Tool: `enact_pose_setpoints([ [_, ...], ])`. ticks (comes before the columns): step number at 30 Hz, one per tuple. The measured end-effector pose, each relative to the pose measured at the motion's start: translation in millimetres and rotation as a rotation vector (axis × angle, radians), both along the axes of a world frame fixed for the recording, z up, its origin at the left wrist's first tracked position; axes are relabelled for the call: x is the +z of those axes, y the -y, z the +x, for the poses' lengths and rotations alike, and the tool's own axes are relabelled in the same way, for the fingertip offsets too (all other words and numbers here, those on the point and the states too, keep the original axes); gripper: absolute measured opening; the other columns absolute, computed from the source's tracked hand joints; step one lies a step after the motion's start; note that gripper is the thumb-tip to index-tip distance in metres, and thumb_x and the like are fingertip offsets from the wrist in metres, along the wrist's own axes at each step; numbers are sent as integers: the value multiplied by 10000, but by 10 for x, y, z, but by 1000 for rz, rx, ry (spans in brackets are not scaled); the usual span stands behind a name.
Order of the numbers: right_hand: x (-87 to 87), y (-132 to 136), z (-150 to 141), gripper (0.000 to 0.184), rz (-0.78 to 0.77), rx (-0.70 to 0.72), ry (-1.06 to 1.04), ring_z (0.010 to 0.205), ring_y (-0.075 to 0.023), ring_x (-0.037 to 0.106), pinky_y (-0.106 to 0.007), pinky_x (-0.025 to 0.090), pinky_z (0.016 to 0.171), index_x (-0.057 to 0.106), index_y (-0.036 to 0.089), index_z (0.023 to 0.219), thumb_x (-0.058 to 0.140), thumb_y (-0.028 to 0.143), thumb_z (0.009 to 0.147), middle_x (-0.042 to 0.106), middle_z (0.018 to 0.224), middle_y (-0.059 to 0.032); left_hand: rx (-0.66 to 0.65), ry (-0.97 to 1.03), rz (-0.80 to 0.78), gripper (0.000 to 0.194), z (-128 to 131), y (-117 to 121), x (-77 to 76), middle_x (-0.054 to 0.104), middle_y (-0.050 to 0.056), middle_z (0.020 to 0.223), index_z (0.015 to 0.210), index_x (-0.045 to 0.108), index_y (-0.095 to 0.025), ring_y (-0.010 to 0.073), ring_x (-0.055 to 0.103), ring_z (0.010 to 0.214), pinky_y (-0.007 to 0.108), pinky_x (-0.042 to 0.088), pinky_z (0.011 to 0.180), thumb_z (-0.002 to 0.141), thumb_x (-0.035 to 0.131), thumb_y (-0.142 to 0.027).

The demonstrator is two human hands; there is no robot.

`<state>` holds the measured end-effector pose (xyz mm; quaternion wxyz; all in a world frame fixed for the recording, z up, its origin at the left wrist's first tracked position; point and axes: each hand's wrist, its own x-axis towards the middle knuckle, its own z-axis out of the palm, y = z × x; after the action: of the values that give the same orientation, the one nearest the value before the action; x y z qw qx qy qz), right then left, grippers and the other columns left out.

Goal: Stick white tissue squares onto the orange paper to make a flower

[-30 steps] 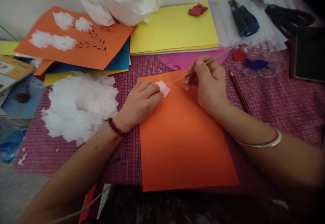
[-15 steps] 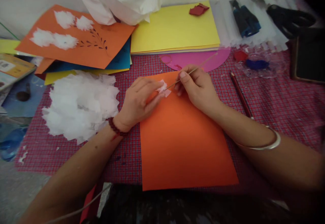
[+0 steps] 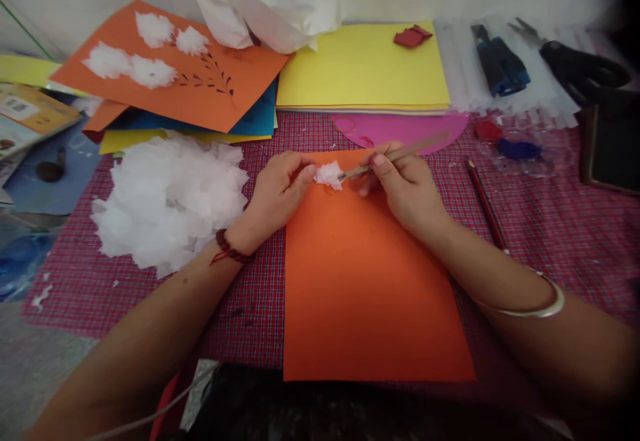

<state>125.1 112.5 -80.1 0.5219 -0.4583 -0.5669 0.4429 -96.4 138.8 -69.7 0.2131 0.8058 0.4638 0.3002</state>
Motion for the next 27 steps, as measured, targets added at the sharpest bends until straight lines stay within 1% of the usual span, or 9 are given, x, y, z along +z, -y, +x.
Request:
enact_pose_setpoints([
  [3, 20, 14, 6, 343, -18, -55, -29, 565, -146, 625, -326, 490, 550, 609, 270, 803, 622, 596, 910, 663, 696, -9, -20, -20, 8, 223, -7, -1, 1, 709, 40, 936, 953, 668, -203, 188, 635, 918, 337, 494, 865, 990, 474, -307],
  [6, 43, 26, 9, 316, -19, -167, -141, 557, -153, 631, -319, 490, 527, 601, 255, 794, 635, 543, 921, 644, 657, -2, -25, -15, 7, 223, -9, -2, -1, 706, 39, 933, 942, 659, -202, 185, 628, 913, 336, 485, 862, 992, 465, -301],
  [7, 52, 30, 7, 316, -21, -186, -169, 547, -152, 628, -318, 492, 519, 597, 252, 786, 642, 536, 917, 643, 650, 1, -27, -10, 8, 226, -9, -2, -3, 705, 40, 929, 934, 657, -201, 184, 627, 907, 337, 482, 858, 992, 464, -302],
  [9, 66, 39, -1, 332, -31, -170, -174, 521, -147, 617, -314, 494, 508, 590, 251, 766, 665, 548, 896, 640, 627, 11, -31, 1, 8, 231, -8, -3, -5, 704, 39, 919, 921, 655, -199, 184, 624, 893, 338, 477, 850, 992, 464, -306],
  [12, 69, 49, -16, 370, -53, -105, -84, 489, -140, 597, -310, 494, 507, 585, 255, 760, 679, 597, 866, 630, 586, 22, -32, 5, -4, 240, -8, -4, -1, 703, 38, 909, 912, 653, -199, 183, 620, 887, 336, 472, 841, 992, 459, -317],
  [18, 43, 31, -17, 406, -57, -138, -28, 468, -136, 580, -298, 473, 478, 552, 263, 781, 655, 649, 856, 641, 598, 34, -29, -22, -15, 235, -1, 10, 25, 701, 48, 926, 899, 651, -186, 183, 619, 910, 336, 466, 864, 984, 464, -300],
  [22, 52, 13, -12, 372, -75, -126, -6, 481, -126, 584, -286, 463, 490, 562, 262, 807, 642, 618, 880, 680, 652, 20, -32, -15, -20, 215, -2, 11, 25, 700, 48, 929, 901, 659, -183, 184, 618, 907, 339, 462, 859, 974, 478, -273],
  [25, 59, -5, 3, 342, -58, -127, -14, 463, -115, 580, -273, 453, 480, 580, 245, 815, 662, 570, 882, 704, 675, 4, -35, -8, -1, 208, -2, -14, -3, 697, 46, 910, 887, 661, -177, 183, 614, 890, 337, 461, 844, 968, 483, -249],
  [27, 70, -5, 8, 320, -62, -133, 17, 475, -115, 592, -272, 465, 497, 609, 225, 816, 658, 531, 895, 715, 692, -18, -28, -22, 15, 200, 18, -23, -25, 697, 44, 901, 879, 662, -174, 183, 616, 891, 338, 465, 848, 962, 488, -225],
])
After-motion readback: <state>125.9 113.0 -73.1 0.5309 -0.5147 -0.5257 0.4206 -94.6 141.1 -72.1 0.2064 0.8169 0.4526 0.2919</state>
